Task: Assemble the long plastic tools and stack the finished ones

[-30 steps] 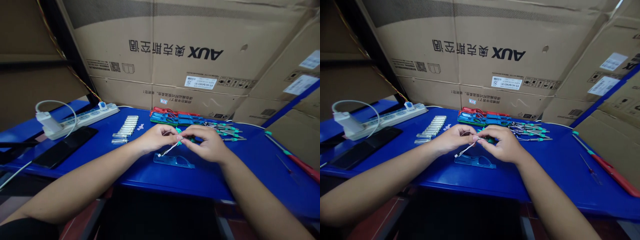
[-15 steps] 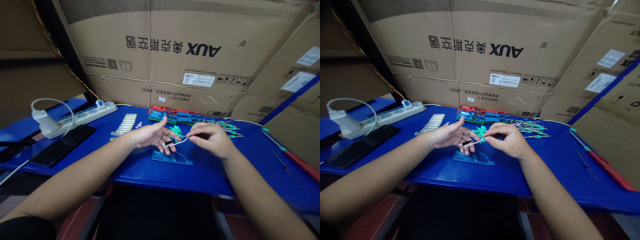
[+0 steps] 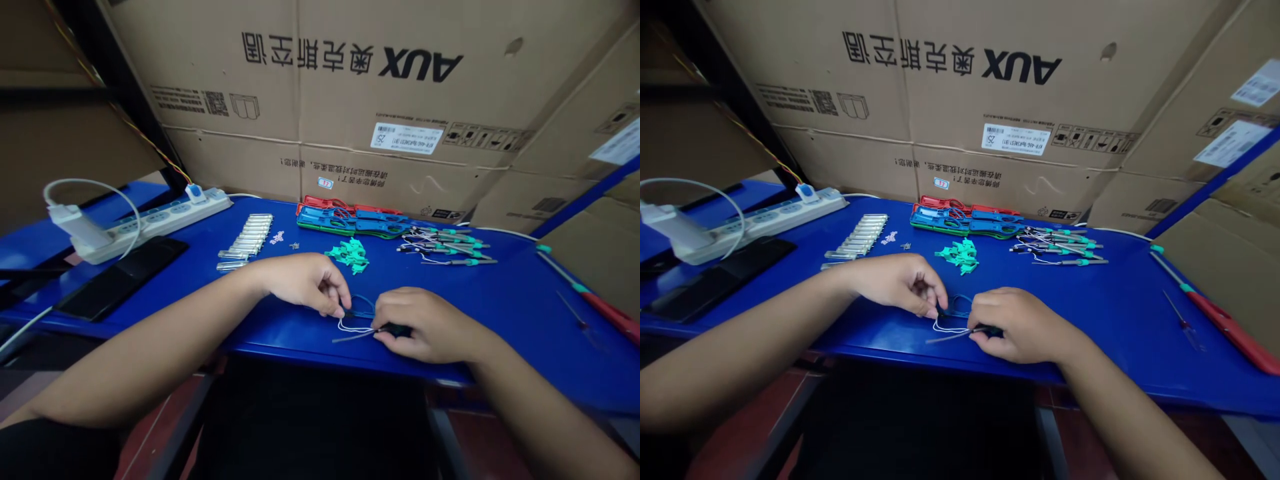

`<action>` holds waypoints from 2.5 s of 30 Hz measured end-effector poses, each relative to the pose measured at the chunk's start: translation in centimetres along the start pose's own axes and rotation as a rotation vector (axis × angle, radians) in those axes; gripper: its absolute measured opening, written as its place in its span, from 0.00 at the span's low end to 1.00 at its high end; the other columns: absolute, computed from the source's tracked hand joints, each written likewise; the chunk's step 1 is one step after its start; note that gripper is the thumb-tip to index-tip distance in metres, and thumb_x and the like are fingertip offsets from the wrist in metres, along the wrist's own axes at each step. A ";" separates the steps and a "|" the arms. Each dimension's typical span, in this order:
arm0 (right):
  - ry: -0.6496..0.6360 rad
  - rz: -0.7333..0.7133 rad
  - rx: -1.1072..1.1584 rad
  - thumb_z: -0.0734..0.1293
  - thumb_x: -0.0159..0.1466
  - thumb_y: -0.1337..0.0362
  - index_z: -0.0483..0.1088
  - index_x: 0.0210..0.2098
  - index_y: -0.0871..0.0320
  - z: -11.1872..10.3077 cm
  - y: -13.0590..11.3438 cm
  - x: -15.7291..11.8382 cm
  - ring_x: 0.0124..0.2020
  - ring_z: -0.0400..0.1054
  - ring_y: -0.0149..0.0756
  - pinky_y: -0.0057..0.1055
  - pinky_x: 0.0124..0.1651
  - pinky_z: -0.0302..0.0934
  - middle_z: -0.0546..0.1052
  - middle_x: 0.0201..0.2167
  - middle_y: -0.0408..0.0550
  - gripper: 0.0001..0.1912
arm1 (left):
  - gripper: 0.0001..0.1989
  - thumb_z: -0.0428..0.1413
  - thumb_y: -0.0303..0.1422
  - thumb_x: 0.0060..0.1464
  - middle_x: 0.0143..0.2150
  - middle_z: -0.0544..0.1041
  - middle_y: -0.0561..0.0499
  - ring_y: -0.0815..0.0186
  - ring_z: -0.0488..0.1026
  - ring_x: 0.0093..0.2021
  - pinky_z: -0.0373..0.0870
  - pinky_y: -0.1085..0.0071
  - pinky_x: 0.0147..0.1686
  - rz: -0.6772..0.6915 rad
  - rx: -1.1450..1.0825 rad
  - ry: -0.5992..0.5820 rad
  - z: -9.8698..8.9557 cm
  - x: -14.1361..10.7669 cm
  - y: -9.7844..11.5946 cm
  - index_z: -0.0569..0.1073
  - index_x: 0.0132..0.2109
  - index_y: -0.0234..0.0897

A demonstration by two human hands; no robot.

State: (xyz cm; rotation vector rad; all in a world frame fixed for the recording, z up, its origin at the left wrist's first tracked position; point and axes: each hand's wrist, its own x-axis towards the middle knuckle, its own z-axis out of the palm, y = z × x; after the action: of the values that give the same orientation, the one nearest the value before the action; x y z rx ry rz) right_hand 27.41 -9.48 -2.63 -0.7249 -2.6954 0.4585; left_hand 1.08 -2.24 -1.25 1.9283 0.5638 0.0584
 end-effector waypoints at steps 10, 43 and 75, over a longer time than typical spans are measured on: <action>0.035 0.090 -0.083 0.67 0.66 0.60 0.73 0.43 0.57 -0.4 0.1 0.6 0.38 0.71 0.35 0.32 0.41 0.64 0.78 0.37 0.48 0.08 | 0.14 0.63 0.33 0.54 0.36 0.82 0.49 0.69 0.78 0.33 0.68 0.76 0.30 0.021 0.110 0.117 0.2 0.3 0.2 0.76 0.48 0.35; 0.137 -0.123 -0.114 0.65 0.68 0.68 0.78 0.41 0.58 1.8 2.4 3.9 0.37 0.73 0.36 0.34 0.43 0.66 0.81 0.36 0.49 0.09 | 0.09 0.62 0.28 0.55 0.33 0.81 0.54 0.71 0.75 0.31 0.64 0.76 0.30 -0.034 0.535 0.109 -0.7 0.6 -0.3 0.79 0.44 0.37; 0.067 0.256 -0.026 0.65 0.63 0.70 0.73 0.35 0.57 1.2 0.0 1.0 0.35 0.67 0.35 0.33 0.39 0.60 0.75 0.32 0.47 0.05 | 0.06 0.58 0.28 0.56 0.35 0.72 0.51 0.69 0.69 0.35 0.66 0.73 0.38 0.268 0.530 0.097 1.1 1.5 -0.2 0.80 0.39 0.36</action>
State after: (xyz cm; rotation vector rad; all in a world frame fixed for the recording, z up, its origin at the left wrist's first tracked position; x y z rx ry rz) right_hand 26.12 -9.21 -3.53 -1.0792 -2.5613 0.4512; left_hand 2.67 -2.54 -2.18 2.5223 0.4036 0.1899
